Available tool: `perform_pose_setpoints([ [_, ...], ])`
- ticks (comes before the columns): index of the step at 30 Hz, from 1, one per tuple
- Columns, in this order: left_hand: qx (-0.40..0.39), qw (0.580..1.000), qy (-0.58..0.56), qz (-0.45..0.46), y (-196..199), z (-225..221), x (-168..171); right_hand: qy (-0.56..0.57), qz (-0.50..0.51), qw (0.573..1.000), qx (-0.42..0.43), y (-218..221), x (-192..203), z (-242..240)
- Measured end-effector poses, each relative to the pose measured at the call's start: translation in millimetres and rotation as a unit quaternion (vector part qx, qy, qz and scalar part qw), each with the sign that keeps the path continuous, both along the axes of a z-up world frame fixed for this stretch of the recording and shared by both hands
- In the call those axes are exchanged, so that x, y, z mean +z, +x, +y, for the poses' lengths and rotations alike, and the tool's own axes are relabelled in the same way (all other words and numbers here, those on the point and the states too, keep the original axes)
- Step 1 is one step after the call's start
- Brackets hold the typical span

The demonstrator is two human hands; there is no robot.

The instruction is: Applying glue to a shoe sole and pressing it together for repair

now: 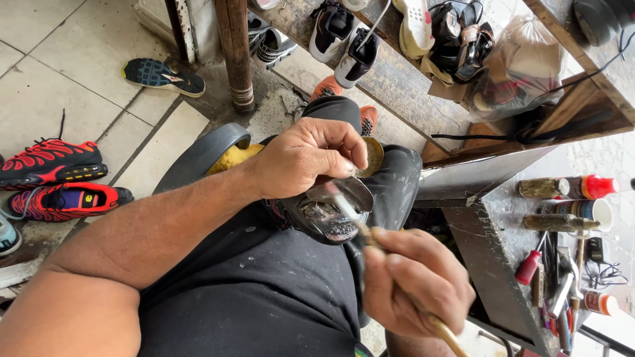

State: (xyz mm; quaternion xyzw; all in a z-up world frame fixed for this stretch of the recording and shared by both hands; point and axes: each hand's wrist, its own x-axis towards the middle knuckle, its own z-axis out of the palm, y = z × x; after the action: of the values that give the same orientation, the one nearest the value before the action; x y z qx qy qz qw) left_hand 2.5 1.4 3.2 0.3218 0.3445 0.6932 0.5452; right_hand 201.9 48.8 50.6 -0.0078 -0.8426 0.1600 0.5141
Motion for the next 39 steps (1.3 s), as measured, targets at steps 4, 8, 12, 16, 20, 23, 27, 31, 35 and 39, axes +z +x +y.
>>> perform_pose_setpoints([
  [4,0.024,0.997,0.017,0.067,-3,6,-4,0.015,-0.048,0.996,0.08,-6,9,10],
  [8,0.027,0.996,0.014,0.085,-3,9,-6,0.028,-0.045,0.995,0.082,-8,13,10],
  [12,0.01,0.999,0.03,0.032,-2,8,-1,0.037,-0.029,0.996,0.073,-3,14,23],
  [16,0.007,0.999,0.035,0.014,-4,11,-3,0.041,-0.109,0.987,0.113,-7,37,10],
  [20,0.033,0.998,0.031,0.047,-1,9,-1,0.016,-0.126,0.987,0.097,-4,47,13],
  [23,0.033,0.998,0.029,0.043,-2,11,-3,0.028,-0.154,0.98,0.124,-8,51,14],
  [27,0.045,0.992,0.028,0.113,-4,12,-8,0.035,-0.14,0.982,0.12,-8,54,14],
  [31,0.045,0.992,0.015,0.117,-3,11,-5,0.035,-0.185,0.962,0.197,-20,58,14],
  [35,0.053,0.992,0.037,0.113,-3,11,-7,0.028,-0.164,0.976,0.137,-17,60,11],
  [39,0.046,0.993,0.026,0.103,-3,11,-8,0.06,-0.183,0.962,0.193,-22,50,13],
])
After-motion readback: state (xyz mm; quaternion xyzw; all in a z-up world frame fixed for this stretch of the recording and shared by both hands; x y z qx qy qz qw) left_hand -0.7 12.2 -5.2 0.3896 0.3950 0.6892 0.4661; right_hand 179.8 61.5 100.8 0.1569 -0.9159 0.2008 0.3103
